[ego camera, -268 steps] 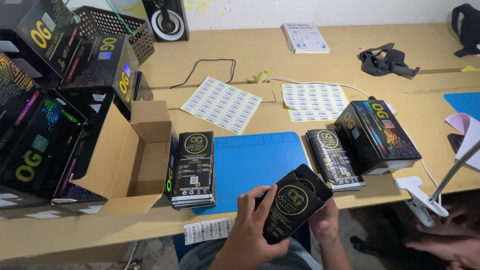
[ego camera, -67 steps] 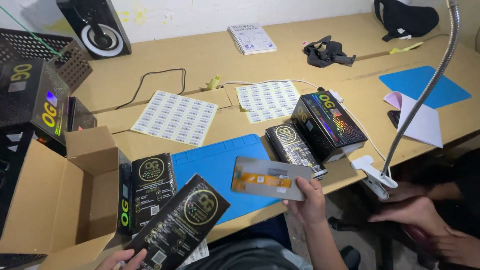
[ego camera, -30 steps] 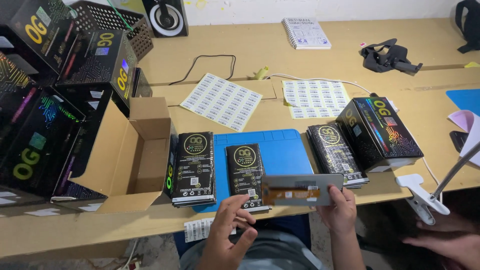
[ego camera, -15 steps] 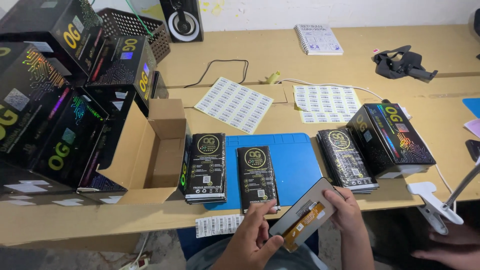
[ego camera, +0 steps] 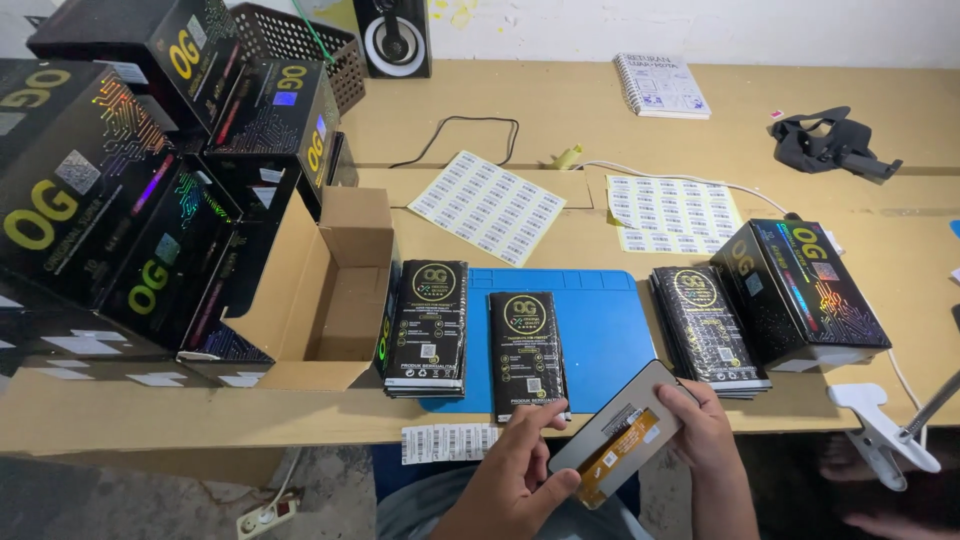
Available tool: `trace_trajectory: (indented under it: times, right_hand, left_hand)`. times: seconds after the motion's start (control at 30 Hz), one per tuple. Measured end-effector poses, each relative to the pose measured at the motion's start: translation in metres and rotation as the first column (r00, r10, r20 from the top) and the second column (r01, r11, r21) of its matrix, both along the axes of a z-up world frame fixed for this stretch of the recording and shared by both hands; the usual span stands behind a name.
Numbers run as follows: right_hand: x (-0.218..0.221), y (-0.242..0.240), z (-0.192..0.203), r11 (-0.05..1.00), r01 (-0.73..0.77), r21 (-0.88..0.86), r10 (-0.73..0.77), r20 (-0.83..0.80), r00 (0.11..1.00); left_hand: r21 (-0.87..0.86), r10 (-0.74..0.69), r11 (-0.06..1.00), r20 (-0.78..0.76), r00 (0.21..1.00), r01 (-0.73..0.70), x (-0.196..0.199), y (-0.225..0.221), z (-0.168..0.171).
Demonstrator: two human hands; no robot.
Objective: Inspecting smartphone screen replacement parts and applying tape to ribbon cables at a workbench.
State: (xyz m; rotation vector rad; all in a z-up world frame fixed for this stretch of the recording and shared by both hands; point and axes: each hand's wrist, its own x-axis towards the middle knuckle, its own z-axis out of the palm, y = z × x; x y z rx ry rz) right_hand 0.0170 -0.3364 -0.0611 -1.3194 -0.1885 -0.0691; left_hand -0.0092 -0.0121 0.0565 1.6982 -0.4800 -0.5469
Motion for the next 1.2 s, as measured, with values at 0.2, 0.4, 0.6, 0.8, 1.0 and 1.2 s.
trace_trajectory:
  times: [0.2,0.4,0.6,0.8,1.0,1.2]
  right_hand:
    - [-0.002,-0.001,0.001,1.0,0.003,0.025,-0.003,-0.006,1.0]
    - [-0.001,0.0,-0.003,0.998,0.053,-0.015,-0.053,-0.027,0.998]
    - [0.002,0.006,0.009,1.0,0.015,-0.017,-0.015,0.011,1.0]
    - [0.001,0.012,0.018,0.995,-0.1,0.006,0.099,0.066,0.993]
    - [0.002,0.008,0.015,0.999,-0.017,0.037,0.018,-0.014,1.0]
    - [0.004,0.025,0.036,0.994,0.008,-0.108,0.008,0.145,0.989]
  left_hand:
    - [-0.013,0.0,1.0,0.015,1.0,0.001,-0.001,-0.004,0.0]
    - [0.025,0.016,1.0,0.022,1.0,-0.017,-0.003,-0.001,-0.001]
    - [-0.001,0.036,0.999,-0.022,0.999,-0.036,0.001,-0.001,0.003]
    - [-0.078,0.045,0.996,0.101,0.994,-0.037,0.0,-0.001,-0.005]
    - [-0.086,0.065,0.994,-0.005,0.998,-0.065,0.002,-0.005,-0.002]
    - [-0.084,0.066,0.994,0.026,0.997,-0.064,0.002,-0.006,-0.001]
